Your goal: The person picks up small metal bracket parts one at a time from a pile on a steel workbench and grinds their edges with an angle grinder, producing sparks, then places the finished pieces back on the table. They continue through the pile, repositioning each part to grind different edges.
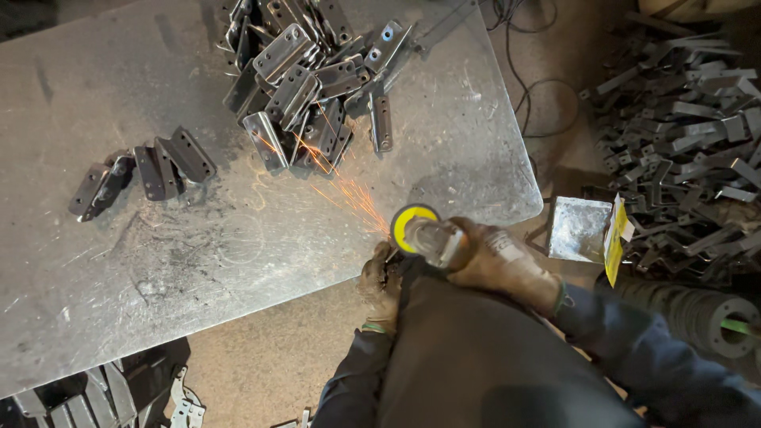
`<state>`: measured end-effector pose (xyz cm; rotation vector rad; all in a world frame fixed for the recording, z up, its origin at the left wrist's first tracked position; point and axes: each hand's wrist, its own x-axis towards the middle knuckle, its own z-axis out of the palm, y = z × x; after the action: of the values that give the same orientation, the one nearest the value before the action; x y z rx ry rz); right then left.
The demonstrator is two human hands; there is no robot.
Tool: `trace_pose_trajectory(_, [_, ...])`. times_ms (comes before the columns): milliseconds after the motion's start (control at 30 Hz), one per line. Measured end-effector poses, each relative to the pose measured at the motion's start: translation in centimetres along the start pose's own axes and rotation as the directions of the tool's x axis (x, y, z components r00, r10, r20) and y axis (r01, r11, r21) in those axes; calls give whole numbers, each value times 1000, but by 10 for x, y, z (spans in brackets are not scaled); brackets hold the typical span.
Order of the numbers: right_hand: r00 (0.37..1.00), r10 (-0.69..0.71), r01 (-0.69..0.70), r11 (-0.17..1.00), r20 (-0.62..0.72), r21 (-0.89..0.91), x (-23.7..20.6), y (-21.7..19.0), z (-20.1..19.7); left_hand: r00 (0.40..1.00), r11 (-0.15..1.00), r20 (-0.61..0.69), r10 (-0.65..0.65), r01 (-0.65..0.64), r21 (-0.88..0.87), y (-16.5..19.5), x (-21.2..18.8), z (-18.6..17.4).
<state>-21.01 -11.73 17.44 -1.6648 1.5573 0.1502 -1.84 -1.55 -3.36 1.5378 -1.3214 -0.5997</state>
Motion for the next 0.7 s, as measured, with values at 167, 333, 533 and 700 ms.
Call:
trace_pose_trajectory(167, [997, 74, -75, 981, 12, 178, -5, 4, -8, 975, 976, 178, -130, 95, 195, 2, 2, -7])
trace_pose_trajectory(333, [990, 90, -58, 962, -107, 268, -8, 26, -19, 967, 944, 243, 71, -144, 298, -3, 0, -9])
trace_pose_trajectory(533, [986, 153, -161, 977, 68, 139, -10, 4, -14, 958, 929, 264, 114, -196, 313, -7, -1, -8])
trace_pose_trajectory(700, [983, 149, -178, 917, 110, 356, -20, 4, -23, 947, 888, 280, 159, -261, 379, 1, 4, -12])
